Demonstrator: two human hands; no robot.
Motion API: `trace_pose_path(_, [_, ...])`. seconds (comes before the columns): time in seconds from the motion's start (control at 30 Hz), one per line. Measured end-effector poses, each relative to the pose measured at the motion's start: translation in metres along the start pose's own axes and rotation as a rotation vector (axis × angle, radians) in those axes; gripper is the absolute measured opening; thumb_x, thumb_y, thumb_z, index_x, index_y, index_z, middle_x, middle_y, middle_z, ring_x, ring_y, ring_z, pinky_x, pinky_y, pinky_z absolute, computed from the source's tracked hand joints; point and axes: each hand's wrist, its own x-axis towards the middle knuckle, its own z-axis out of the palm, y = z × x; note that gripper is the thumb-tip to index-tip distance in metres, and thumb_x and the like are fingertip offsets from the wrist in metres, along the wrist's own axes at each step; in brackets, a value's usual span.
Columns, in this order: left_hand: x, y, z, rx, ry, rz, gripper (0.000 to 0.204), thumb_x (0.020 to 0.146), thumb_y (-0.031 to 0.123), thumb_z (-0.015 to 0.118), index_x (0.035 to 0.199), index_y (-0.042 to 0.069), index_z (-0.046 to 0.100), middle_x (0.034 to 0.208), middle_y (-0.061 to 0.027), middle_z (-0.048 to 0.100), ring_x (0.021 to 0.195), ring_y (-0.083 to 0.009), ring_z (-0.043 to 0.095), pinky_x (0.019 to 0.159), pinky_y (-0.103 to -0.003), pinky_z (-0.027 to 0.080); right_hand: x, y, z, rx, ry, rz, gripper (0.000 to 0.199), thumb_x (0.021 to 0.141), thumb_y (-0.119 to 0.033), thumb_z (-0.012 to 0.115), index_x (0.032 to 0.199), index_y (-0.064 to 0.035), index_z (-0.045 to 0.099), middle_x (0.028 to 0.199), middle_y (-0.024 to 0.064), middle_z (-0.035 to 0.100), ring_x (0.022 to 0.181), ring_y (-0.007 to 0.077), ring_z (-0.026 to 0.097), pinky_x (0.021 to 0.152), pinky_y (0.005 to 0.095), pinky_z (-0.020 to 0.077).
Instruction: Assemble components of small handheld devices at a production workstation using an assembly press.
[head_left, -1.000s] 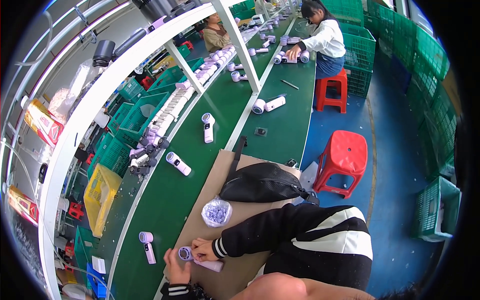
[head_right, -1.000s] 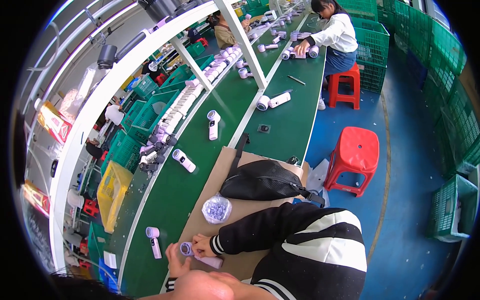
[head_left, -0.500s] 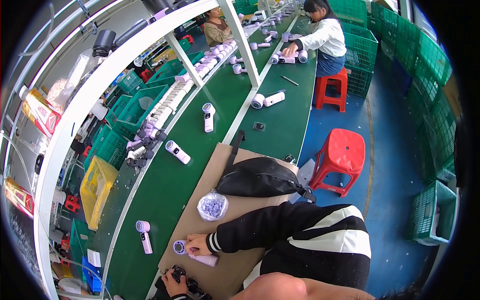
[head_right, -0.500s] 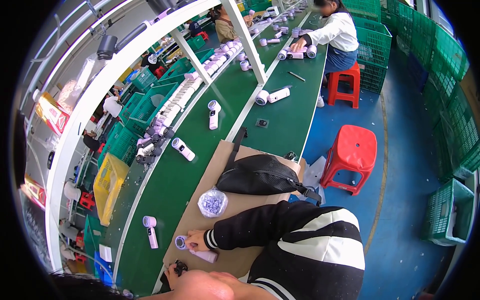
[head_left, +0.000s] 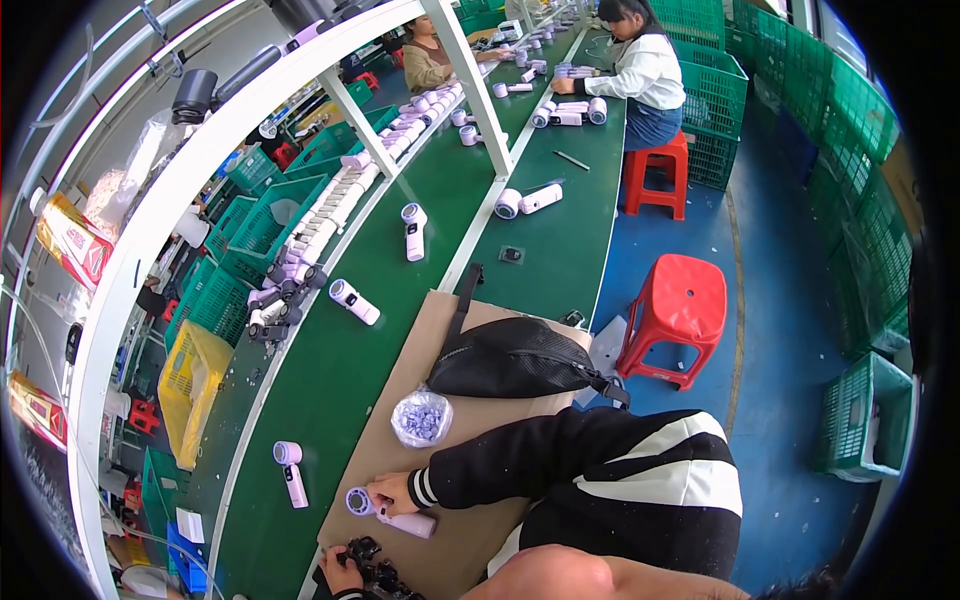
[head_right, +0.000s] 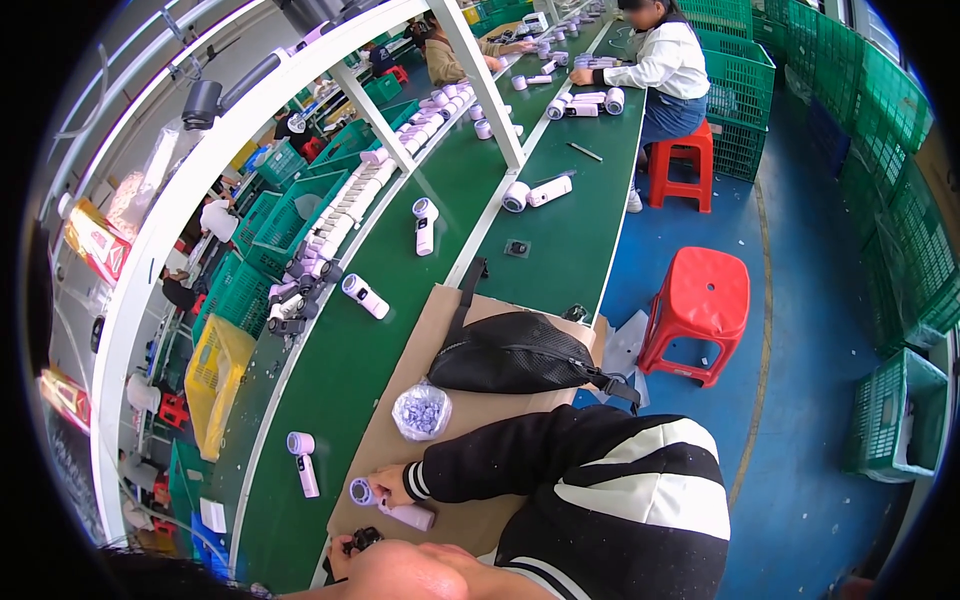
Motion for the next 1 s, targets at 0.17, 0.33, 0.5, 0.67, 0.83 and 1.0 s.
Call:
trace_pose_path(0.17, [-0.005, 0.016, -0.003, 0.009, 0.046, -0.015, 0.031, 0.074, 0.001, 0.056, 0.103, 0.010, 0.057, 0.096, -0.0160, 0.049, 0.084, -0.0303, 0.049, 0.080, -0.038, 0.043, -0.008, -0.001, 0.009, -0.125, 0.094, -0.028, 0.025, 0.074, -0.013, 0.063, 0.093, -0.0123, 0.047, 0.092, 0.0088, 0.052, 0.085, 0.0286, 0.052, 0.078, 0.0359, 0.0427])
trace_pose_path(0.33, [-0.006, 0.004, 0.007, -0.030, 0.099, -0.001, 0.031, 0.072, -0.002, 0.053, 0.102, 0.009, 0.057, 0.095, -0.0156, 0.050, 0.082, -0.0295, 0.049, 0.078, -0.037, 0.043, -0.012, 0.000, 0.019, -0.246, 0.167, -0.067, 0.026, 0.077, -0.014, 0.061, 0.098, -0.0124, 0.045, 0.097, 0.0108, 0.050, 0.088, 0.0307, 0.051, 0.080, 0.0369, 0.0423])
trace_pose_path(0.5, [-0.019, 0.016, -0.001, -0.146, 0.108, -0.029, 0.043, 0.072, -0.004, 0.051, 0.114, 0.007, 0.050, 0.108, -0.0180, 0.054, 0.092, -0.0336, 0.053, 0.085, -0.038, 0.044, -0.009, 0.004, 0.021, -0.192, 0.180, -0.080, 0.025, 0.075, -0.012, 0.061, 0.095, -0.0128, 0.046, 0.093, 0.0083, 0.052, 0.085, 0.0296, 0.052, 0.078, 0.0365, 0.0427])
trace_pose_path(0.67, [-0.032, 0.096, -0.033, -0.489, 0.388, 0.145, 0.056, 0.078, -0.006, 0.048, 0.133, 0.007, 0.046, 0.117, -0.0174, 0.057, 0.095, -0.0298, 0.059, 0.087, -0.035, 0.047, -0.016, -0.019, 0.015, -0.263, 0.249, -0.024, 0.023, 0.073, -0.010, 0.058, 0.094, -0.0136, 0.049, 0.087, 0.0094, 0.055, 0.077, 0.0313, 0.053, 0.069, 0.0386, 0.0444])
trace_pose_path(0.83, [-0.034, 0.133, -0.024, -0.713, 0.617, 0.021, 0.024, 0.085, 0.000, 0.056, 0.109, 0.002, 0.058, 0.096, -0.0074, 0.059, 0.083, -0.0166, 0.054, 0.079, -0.027, 0.045, -0.021, -0.037, 0.007, -0.398, 0.179, -0.014, 0.025, 0.077, -0.014, 0.053, 0.102, -0.0113, 0.049, 0.095, 0.0141, 0.052, 0.079, 0.0340, 0.051, 0.072, 0.0418, 0.0435])
trace_pose_path(1.0, [-0.034, 0.174, 0.004, -1.138, 0.606, 0.016, 0.022, 0.082, -0.007, 0.057, 0.100, 0.005, 0.056, 0.089, -0.0028, 0.057, 0.076, -0.0110, 0.052, 0.073, -0.022, 0.042, -0.022, -0.038, 0.011, -0.435, 0.141, -0.008, 0.028, 0.078, -0.013, 0.053, 0.105, -0.0089, 0.049, 0.098, 0.0145, 0.050, 0.086, 0.0327, 0.050, 0.076, 0.0401, 0.0422])
